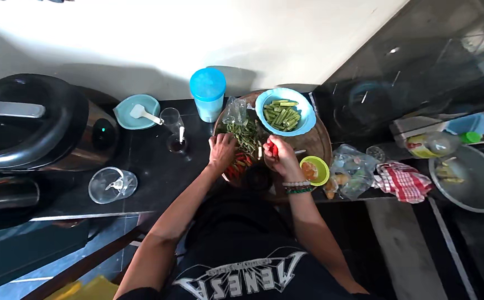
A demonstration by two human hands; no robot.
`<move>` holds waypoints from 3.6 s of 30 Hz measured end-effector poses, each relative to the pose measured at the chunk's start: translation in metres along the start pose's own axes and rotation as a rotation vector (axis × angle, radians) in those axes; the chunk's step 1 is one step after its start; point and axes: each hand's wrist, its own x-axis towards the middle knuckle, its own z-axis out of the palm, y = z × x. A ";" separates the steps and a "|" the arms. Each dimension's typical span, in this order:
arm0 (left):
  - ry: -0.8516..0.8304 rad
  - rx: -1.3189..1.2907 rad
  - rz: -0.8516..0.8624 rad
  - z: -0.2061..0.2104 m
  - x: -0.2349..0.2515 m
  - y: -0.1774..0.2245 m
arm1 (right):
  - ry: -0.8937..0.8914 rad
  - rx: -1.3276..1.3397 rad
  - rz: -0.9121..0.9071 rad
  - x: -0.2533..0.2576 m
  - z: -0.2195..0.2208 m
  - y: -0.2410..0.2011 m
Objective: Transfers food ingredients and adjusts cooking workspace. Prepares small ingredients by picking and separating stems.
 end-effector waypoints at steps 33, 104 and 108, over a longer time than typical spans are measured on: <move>0.034 -0.227 0.046 0.000 -0.005 0.012 | 0.015 -0.764 -0.147 0.004 0.002 0.040; -0.125 -0.388 -0.205 -0.008 -0.021 -0.001 | -0.208 -1.203 -0.195 0.026 0.044 0.025; 0.049 -0.517 -0.182 -0.007 -0.020 -0.003 | -0.203 -0.877 -0.263 0.026 0.035 0.024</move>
